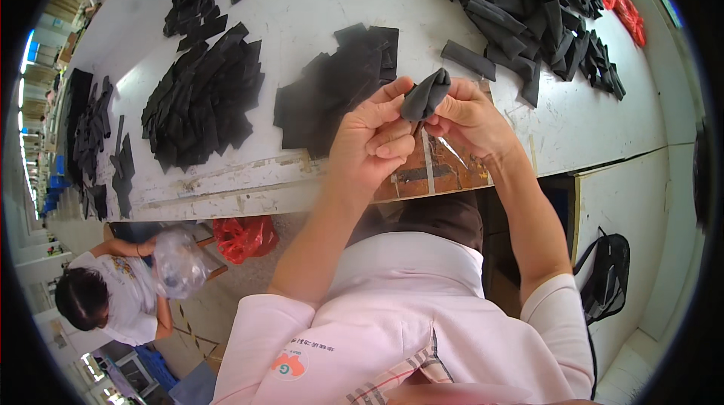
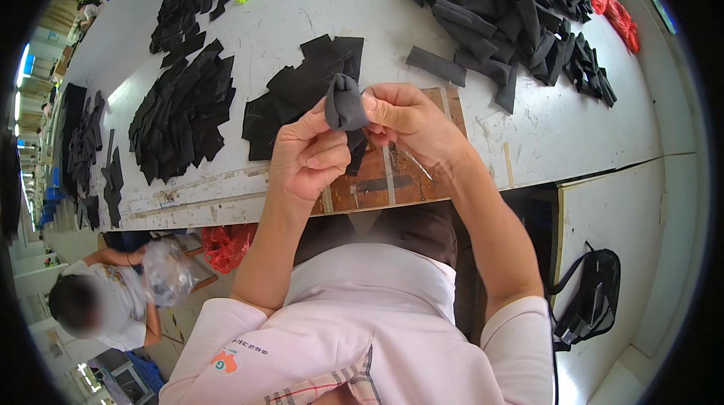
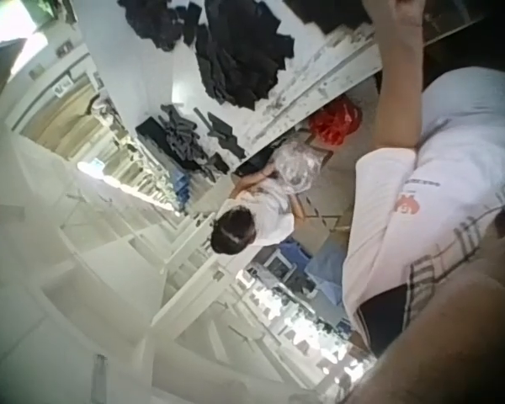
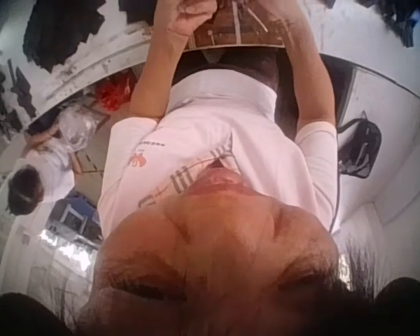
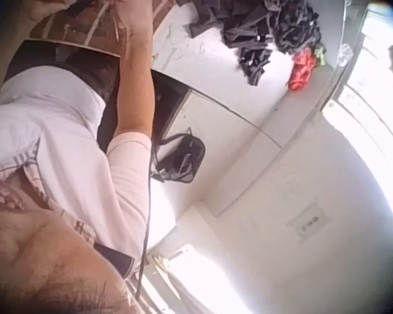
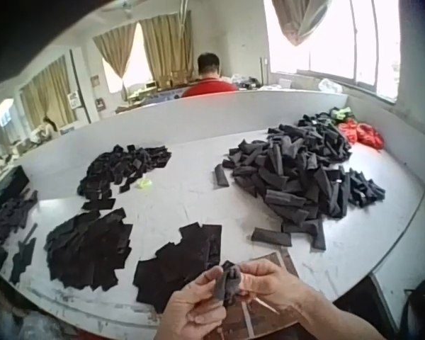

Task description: Folding and stacking small pieces of black fabric.

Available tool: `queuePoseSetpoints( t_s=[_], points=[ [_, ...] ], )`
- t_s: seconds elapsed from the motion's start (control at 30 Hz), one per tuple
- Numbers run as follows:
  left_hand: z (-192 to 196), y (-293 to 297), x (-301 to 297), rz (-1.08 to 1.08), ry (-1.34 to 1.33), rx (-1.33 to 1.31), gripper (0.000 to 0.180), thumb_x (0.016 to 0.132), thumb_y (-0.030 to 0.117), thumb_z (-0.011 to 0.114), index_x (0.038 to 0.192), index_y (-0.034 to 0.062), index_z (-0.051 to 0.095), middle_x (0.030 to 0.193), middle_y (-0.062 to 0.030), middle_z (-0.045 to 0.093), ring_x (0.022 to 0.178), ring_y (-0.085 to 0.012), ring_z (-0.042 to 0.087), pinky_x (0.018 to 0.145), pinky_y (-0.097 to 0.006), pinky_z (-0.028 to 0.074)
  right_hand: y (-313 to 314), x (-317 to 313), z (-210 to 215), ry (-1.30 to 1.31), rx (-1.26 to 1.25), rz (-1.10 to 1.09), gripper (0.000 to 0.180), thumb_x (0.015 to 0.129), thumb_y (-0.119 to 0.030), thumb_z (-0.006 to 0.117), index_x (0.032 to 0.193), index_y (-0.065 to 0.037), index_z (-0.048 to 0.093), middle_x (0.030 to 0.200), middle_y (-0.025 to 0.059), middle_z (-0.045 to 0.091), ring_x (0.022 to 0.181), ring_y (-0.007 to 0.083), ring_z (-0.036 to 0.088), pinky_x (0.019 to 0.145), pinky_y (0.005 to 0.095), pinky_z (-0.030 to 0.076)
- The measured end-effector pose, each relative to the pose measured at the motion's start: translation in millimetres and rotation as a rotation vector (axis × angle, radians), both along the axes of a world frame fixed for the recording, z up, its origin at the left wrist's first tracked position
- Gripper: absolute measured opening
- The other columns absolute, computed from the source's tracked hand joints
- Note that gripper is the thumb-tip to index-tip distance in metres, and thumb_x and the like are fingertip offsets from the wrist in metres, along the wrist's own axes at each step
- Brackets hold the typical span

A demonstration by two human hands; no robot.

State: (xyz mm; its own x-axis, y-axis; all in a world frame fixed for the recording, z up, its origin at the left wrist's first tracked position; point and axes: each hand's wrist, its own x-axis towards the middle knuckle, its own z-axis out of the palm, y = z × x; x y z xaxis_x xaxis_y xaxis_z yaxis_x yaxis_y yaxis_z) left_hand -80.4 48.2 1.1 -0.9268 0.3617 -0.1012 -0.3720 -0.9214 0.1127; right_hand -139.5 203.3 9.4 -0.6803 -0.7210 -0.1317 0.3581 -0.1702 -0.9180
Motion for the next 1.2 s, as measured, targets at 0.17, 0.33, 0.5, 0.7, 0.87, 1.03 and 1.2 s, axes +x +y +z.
queuePoseSetpoints(
  t_s=[0.17,0.33,0.5,0.7,0.87,1.03,1.2],
  points=[
    [26.9,3.4,-1.6,-0.008,-0.098,0.456,0.025,0.081,-0.001,0.042,0.105,-0.0076,0.047,0.068,-0.0081,0.053,0.032,-0.0049,0.028,0.029,-0.017,0.032,-7.8,2.5,34.6,0.096,0.1,-0.104,0.028,0.084,-0.029,0.056,0.071,-0.004,0.055,0.064,-0.0047,0.046,0.057,0.0044,0.04,0.051,0.017,0.033],
    [18.0,-1.7,0.0,-0.046,-0.04,0.535,0.021,0.086,0.004,0.04,0.103,-0.0053,0.05,0.063,-0.0043,0.05,0.034,-0.0039,0.033,0.028,-0.015,0.029,-7.4,-9.2,28.6,0.196,0.172,0.047,0.031,0.084,-0.032,0.055,0.069,-0.004,0.054,0.061,-0.0039,0.045,0.057,0.005,0.04,0.053,0.0187,0.034],
    [14.3,10.0,11.3,0.204,0.066,-0.703,0.02,0.085,0.014,0.052,0.101,0.0016,0.052,0.075,-0.005,0.058,0.043,-0.0037,0.041,0.037,-0.016,0.033,2.7,-1.4,-16.1,-0.015,-0.028,0.015,0.03,0.085,-0.031,0.054,0.072,-0.005,0.054,0.064,-0.002,0.047,0.058,0.0056,0.042,0.053,0.0192,0.035],
    [37.4,7.1,-2.3,0.768,0.833,-1.665,0.016,0.08,-0.002,0.056,0.095,-0.0047,0.055,0.091,-0.0081,0.058,0.074,-0.007,0.053,0.065,-0.016,0.042,6.3,10.5,16.3,0.471,0.241,-0.302,0.035,0.085,-0.034,0.053,0.081,0.001,0.055,0.068,0.0009,0.049,0.065,0.0118,0.048,0.059,0.0246,0.04],
    [27.7,15.9,2.7,0.808,0.662,-1.287,0.012,0.077,-0.004,0.057,0.089,-0.002,0.058,0.088,-0.0091,0.059,0.079,-0.0129,0.054,0.074,-0.026,0.043,9.6,21.1,58.1,1.102,0.422,-0.265,0.031,0.078,-0.031,0.058,0.079,0.0,0.054,0.072,0.0077,0.052,0.067,0.0214,0.053,0.057,0.0306,0.041],
    [24.7,17.0,12.2,0.813,0.423,-0.921,0.011,0.082,0.0,0.053,0.093,-0.0008,0.058,0.092,-0.0104,0.059,0.084,-0.0167,0.055,0.082,-0.033,0.043,2.7,14.2,44.9,1.367,0.64,-0.209,0.031,0.076,-0.03,0.059,0.064,-0.002,0.053,0.061,0.0094,0.052,0.058,0.0275,0.052,0.05,0.0365,0.039],
    [39.7,23.1,3.1,0.586,0.425,-0.858,0.013,0.078,0.003,0.06,0.09,-0.0028,0.057,0.09,-0.0117,0.059,0.084,-0.0163,0.057,0.078,-0.031,0.045,4.3,9.5,18.2,1.137,0.453,-0.223,0.029,0.078,-0.026,0.058,0.065,-0.001,0.053,0.058,0.011,0.051,0.056,0.0294,0.051,0.05,0.0364,0.038]
  ],
)
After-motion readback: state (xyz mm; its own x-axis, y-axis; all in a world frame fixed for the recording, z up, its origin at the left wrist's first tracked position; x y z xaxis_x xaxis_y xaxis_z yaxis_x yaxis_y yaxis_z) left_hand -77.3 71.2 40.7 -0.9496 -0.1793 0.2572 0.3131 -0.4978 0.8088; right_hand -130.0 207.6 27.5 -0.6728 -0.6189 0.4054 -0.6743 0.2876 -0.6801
